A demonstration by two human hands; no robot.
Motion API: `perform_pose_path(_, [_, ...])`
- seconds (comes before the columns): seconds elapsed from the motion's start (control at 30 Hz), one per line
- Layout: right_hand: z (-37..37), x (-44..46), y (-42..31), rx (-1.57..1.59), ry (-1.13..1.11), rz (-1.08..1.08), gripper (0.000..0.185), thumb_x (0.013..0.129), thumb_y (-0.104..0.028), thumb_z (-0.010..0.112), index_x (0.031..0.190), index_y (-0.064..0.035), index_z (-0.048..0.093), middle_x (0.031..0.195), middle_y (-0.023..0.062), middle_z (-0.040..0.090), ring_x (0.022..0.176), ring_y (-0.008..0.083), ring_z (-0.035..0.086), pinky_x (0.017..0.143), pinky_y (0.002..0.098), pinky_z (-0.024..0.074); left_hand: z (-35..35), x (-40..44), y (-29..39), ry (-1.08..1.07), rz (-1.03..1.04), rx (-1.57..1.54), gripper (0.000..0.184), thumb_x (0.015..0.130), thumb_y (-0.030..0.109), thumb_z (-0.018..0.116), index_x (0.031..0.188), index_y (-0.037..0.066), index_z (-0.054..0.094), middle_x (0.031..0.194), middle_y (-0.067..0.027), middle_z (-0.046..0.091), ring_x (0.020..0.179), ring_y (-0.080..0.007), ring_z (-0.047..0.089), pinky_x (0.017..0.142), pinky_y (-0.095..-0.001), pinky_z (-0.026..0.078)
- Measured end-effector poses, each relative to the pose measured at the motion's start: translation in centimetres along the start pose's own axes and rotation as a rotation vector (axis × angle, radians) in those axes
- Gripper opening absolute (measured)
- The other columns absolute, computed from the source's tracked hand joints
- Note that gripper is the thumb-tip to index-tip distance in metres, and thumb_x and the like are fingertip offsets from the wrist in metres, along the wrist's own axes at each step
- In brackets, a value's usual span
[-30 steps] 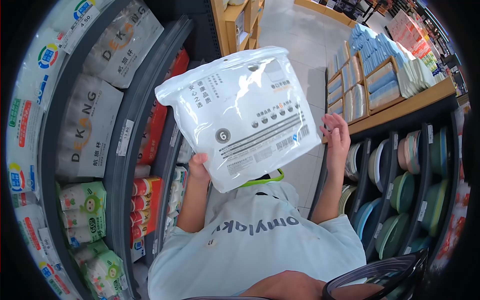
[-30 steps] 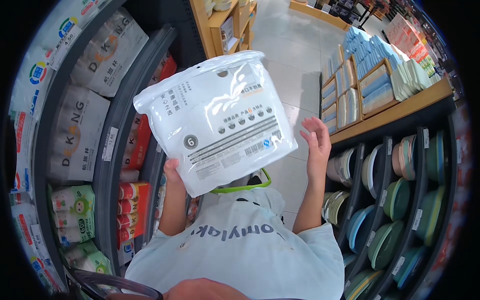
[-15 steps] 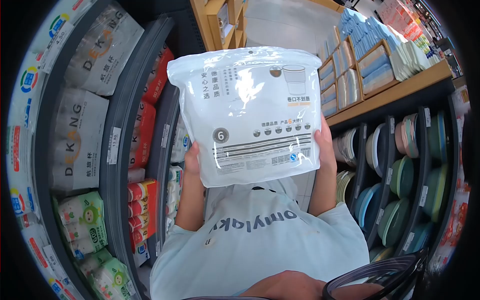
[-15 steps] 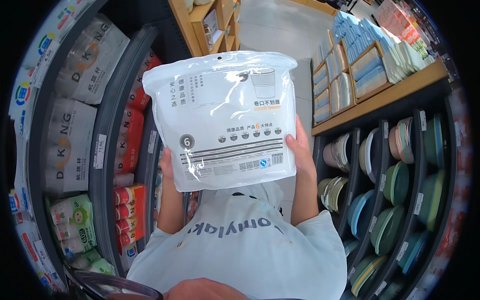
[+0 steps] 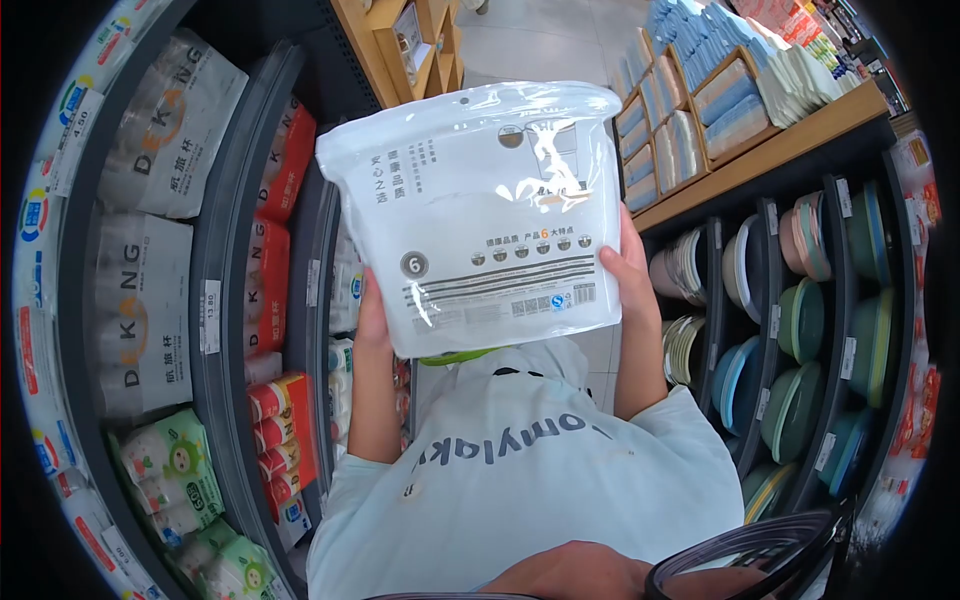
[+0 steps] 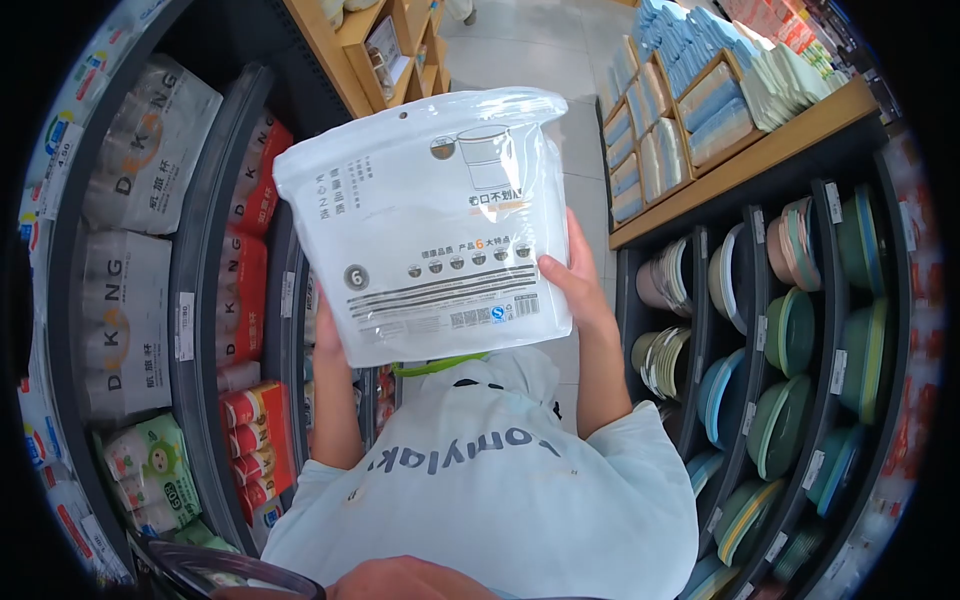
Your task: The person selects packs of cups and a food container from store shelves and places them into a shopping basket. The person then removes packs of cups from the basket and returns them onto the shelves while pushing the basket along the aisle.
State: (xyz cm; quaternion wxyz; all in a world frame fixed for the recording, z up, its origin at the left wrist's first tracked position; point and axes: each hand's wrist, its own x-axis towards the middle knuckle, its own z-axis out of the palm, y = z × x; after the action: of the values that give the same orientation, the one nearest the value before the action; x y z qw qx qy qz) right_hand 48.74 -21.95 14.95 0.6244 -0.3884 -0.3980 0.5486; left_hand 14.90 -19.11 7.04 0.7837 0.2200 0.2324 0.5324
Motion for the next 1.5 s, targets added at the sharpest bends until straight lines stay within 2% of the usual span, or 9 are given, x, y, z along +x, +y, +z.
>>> perform_pose_path(0.13, [-0.9,1.1,1.2,-0.181,-0.046,0.147,0.079,0.079,-0.017,0.075,0.144,0.0036,0.033,0.132,0.0155,0.054,0.120,0.0222,0.053,0.102,0.0347,0.0418,-7.1,2.8,-3.6,0.224,-0.305,0.602,0.048,0.105,0.039,0.043,0.133,0.001,0.051,0.119,-0.0106,0.066,0.108,-0.0219,0.064,0.092,-0.0367,0.050])
perform_pose_path(0.3, [-5.0,0.8,14.6,-0.642,0.061,0.385,0.079,0.073,-0.022,0.081,0.136,0.0040,0.039,0.119,0.0215,0.061,0.108,0.0281,0.062,0.093,0.0381,0.0493,-14.0,-1.4,-11.1,0.132,-0.233,1.822,0.062,0.090,0.044,0.063,0.135,0.004,0.050,0.123,-0.0226,0.063,0.114,-0.0414,0.060,0.092,-0.0486,0.049])
perform_pose_path(0.37, [-6.4,-0.8,20.7,-0.829,0.102,0.427,0.079,0.072,-0.023,0.081,0.133,0.0040,0.040,0.118,0.0235,0.061,0.107,0.0307,0.063,0.092,0.0388,0.0498,-14.2,-3.7,-12.1,-0.084,-0.621,1.877,0.062,0.090,0.046,0.060,0.135,0.004,0.052,0.130,-0.0262,0.058,0.120,-0.0422,0.057,0.100,-0.0473,0.045])
perform_pose_path(0.53, [-8.3,-3.0,31.1,-0.804,0.275,0.674,0.077,0.070,-0.020,0.083,0.127,0.0046,0.037,0.115,0.0244,0.060,0.100,0.0323,0.065,0.084,0.0413,0.0539,-17.6,-9.8,-17.3,-0.139,-0.680,1.846,0.053,0.089,0.056,0.059,0.110,0.007,0.066,0.118,-0.0164,0.064,0.118,-0.0362,0.055,0.101,-0.0628,0.032])
perform_pose_path(0.83, [-7.2,2.5,42.2,-0.796,0.218,0.583,0.083,0.071,-0.024,0.083,0.131,0.0088,0.035,0.117,0.0274,0.059,0.102,0.0344,0.065,0.085,0.0422,0.0542,-19.6,-12.1,-18.2,0.052,-0.403,1.728,0.050,0.082,0.058,0.065,0.098,0.011,0.070,0.109,-0.0111,0.065,0.116,-0.0314,0.053,0.104,-0.0584,0.026])
perform_pose_path(1.03, [-5.3,2.8,39.8,-1.252,0.085,0.645,0.076,0.074,-0.030,0.076,0.134,0.0069,0.045,0.123,0.0328,0.059,0.110,0.0417,0.062,0.093,0.0448,0.0507,-20.6,-12.5,-19.4,0.141,-0.429,1.784,0.050,0.079,0.058,0.067,0.098,0.012,0.072,0.110,-0.0098,0.065,0.118,-0.0307,0.051,0.105,-0.0581,0.024])
perform_pose_path(1.1, [-6.4,0.6,39.8,-1.210,-0.124,0.589,0.051,0.075,-0.032,0.073,0.111,0.0023,0.061,0.107,0.0269,0.067,0.104,0.0381,0.065,0.091,0.0439,0.0507,-21.7,-13.0,-19.7,0.157,-0.393,1.776,0.050,0.079,0.058,0.067,0.097,0.012,0.072,0.111,-0.0097,0.065,0.118,-0.0304,0.051,0.106,-0.0581,0.024])
perform_pose_path(1.3, [-11.2,-9.2,40.5,-1.398,-0.598,0.783,0.053,0.080,-0.038,0.071,0.115,0.0011,0.066,0.107,0.0249,0.069,0.104,0.0365,0.066,0.092,0.0425,0.0510,-22.2,-14.5,-17.8,0.191,-0.325,1.684,0.053,0.077,0.058,0.070,0.096,0.009,0.071,0.113,-0.0122,0.064,0.120,-0.0306,0.050,0.104,-0.0538,0.030])
perform_pose_path(1.5, [-8.2,-13.6,38.0,-1.380,-0.587,0.707,0.048,0.086,-0.041,0.065,0.108,0.0009,0.069,0.104,0.0230,0.070,0.100,0.0351,0.067,0.090,0.0427,0.0516,-24.2,-17.5,-16.9,0.123,-0.439,1.613,0.056,0.076,0.059,0.072,0.095,0.006,0.071,0.116,-0.0141,0.062,0.121,-0.0312,0.050,0.098,-0.0502,0.039])
